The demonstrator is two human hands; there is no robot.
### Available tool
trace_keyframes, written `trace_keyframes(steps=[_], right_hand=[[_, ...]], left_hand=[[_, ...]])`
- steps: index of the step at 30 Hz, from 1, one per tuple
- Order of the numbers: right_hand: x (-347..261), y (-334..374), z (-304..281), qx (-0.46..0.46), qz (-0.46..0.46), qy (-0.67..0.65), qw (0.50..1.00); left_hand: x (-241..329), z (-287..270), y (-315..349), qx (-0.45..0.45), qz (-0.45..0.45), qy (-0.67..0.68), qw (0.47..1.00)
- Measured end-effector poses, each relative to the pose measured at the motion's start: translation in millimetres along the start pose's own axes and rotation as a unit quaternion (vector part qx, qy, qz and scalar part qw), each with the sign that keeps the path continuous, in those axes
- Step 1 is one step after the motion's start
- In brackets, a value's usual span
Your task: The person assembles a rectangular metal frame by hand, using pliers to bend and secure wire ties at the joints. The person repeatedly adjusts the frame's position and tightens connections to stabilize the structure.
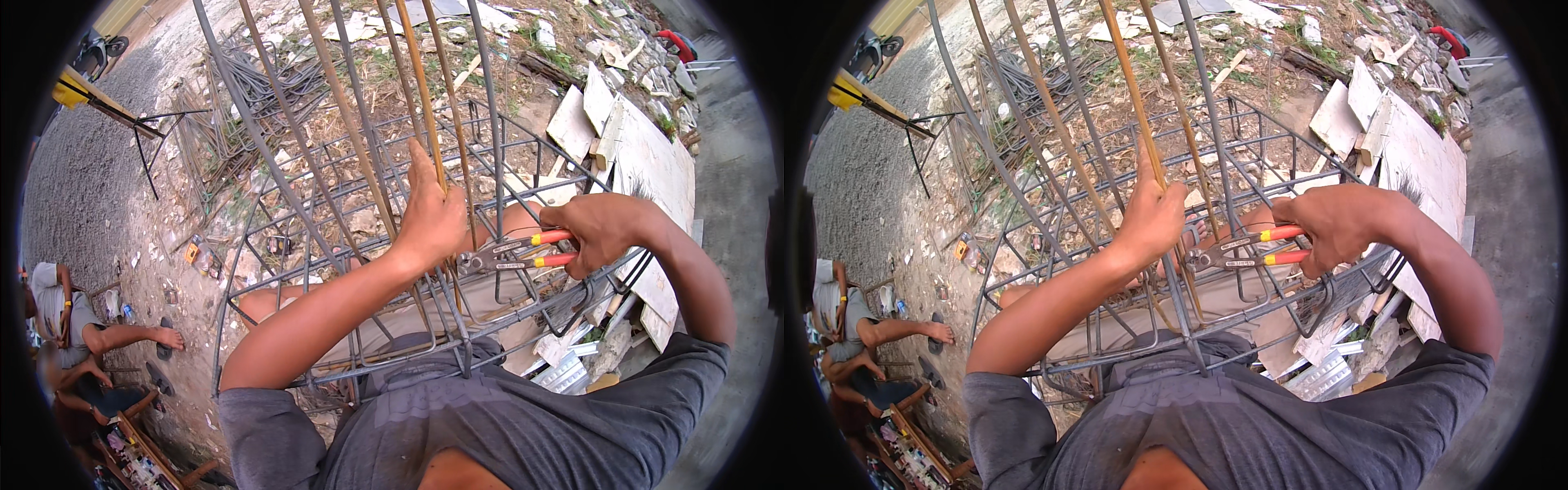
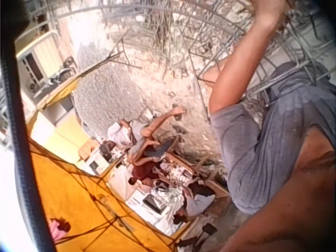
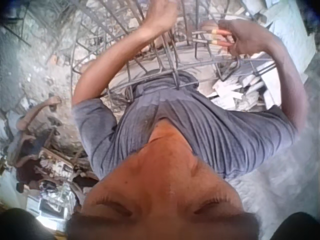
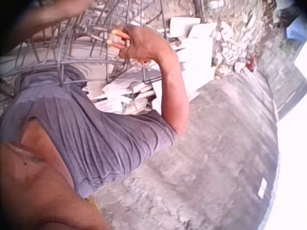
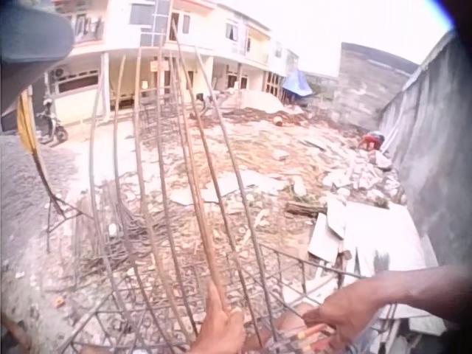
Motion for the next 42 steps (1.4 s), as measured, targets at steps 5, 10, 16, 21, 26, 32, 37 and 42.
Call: trace_keyframes(steps=[5,10,16,21,26,32,37,42], right_hand=[[-1.8,5.5,46.6,0.394,-0.105,0.366,0.836],[0.7,1.7,71.9,0.346,-0.011,0.357,0.868],[16.1,-1.9,20.3,0.051,-0.014,0.006,0.999],[12.6,-9.3,-1.0,0.024,0.022,0.011,0.999],[-6.6,8.5,43.7,0.296,-0.097,0.363,0.878],[9.0,-6.5,67.0,0.460,-0.109,0.504,0.723],[24.5,-23.2,16.7,0.393,-0.170,0.539,0.725],[27.4,-25.3,17.4,0.439,-0.183,0.553,0.684]], left_hand=[[-3.9,3.8,1.8,0.008,0.003,-0.020,1.000],[-3.9,1.8,1.9,-0.031,-0.031,0.051,0.998],[5.8,-1.6,1.8,-0.048,-0.042,0.051,0.997],[3.1,-2.9,2.2,-0.037,-0.015,0.047,0.998],[-0.6,-3.1,2.8,-0.040,-0.017,0.059,0.997],[-0.6,2.1,4.4,-0.050,-0.045,0.071,0.995],[-8.0,0.7,-0.9,-0.047,-0.040,0.073,0.995],[-8.6,-3.5,-1.9,-0.042,-0.033,0.025,0.998]])
Point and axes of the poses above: each hand's wrist, its own y-axis away from the middle knuckle, its own z-axis out of the palm, x = y × z, the point moved 1 cm from there along -y, towards the middle knuckle, and after that the axes turned 10 degrees about -z, right-handed, at the moved point
